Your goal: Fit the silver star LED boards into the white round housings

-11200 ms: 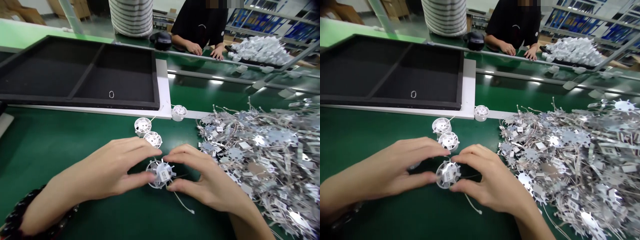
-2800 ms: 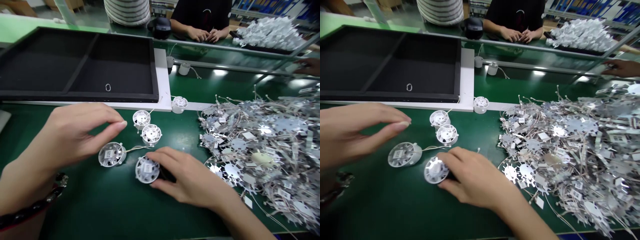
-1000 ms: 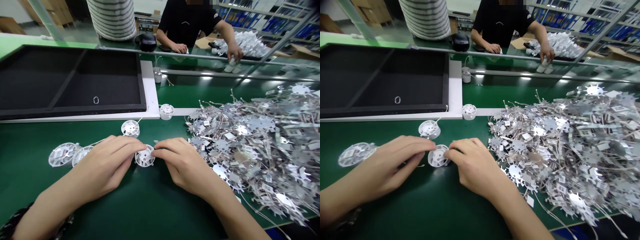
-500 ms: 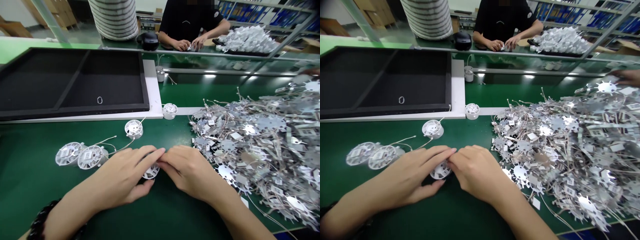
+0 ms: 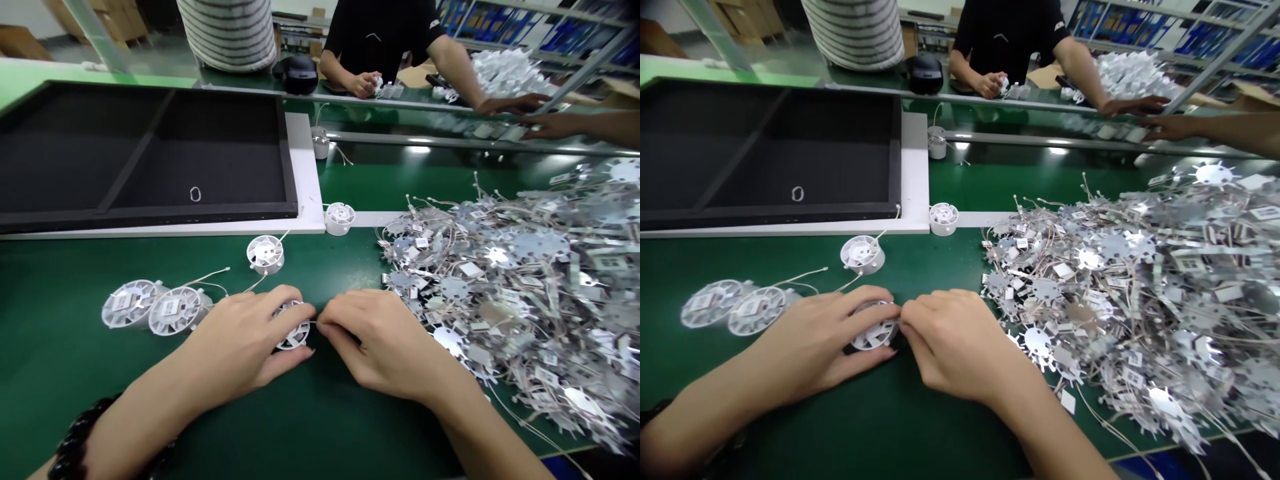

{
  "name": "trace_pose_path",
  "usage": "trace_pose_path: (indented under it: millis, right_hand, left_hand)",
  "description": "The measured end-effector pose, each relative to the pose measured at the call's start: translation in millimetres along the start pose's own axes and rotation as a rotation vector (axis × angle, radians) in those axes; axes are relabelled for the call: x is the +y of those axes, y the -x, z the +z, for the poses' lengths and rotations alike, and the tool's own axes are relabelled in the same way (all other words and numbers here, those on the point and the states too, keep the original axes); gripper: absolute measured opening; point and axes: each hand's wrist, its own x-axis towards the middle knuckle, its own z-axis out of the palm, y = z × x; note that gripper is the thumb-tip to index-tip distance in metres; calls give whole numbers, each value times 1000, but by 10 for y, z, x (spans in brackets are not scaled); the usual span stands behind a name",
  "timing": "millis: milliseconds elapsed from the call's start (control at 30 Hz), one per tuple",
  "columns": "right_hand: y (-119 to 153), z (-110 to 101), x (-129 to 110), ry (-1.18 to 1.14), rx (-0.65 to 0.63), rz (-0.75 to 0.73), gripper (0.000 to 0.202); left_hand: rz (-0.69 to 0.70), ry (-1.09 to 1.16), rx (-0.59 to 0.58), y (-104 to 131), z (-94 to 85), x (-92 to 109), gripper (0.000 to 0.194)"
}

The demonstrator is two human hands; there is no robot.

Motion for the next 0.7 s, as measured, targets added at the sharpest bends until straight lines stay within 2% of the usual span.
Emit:
trace_pose_path:
  millis: [200, 267, 400, 467, 533, 600, 633, 700]
  right_hand:
    - [-38, -12, -32, 11, -134, 151, 18]
    - [-52, -25, -52, 5, -164, 170, 19]
    - [-59, -80, -31, -12, -210, 172, 17]
    - [-36, -127, 32, 11, -139, 150, 18]
    - [21, -190, 130, 101, 40, 158, 18]
    - [112, -259, 253, 257, 216, 238, 15]
    - [167, -292, 315, 344, 262, 294, 14]
    - [279, -345, 424, 481, 248, 395, 22]
  left_hand:
    - [45, -5, 17, -5, -23, -36, 42]
    - [71, -18, -37, 12, -42, -69, 42]
    - [184, -39, -181, 38, -83, -129, 27]
    - [176, -52, -213, 34, -107, -119, 23]
    - [144, -78, -238, 21, -130, -85, 22]
    - [125, -96, -251, 8, -147, -45, 24]
    - [121, -100, -246, 3, -153, -28, 25]
    - [111, -103, -239, -6, -160, -2, 25]
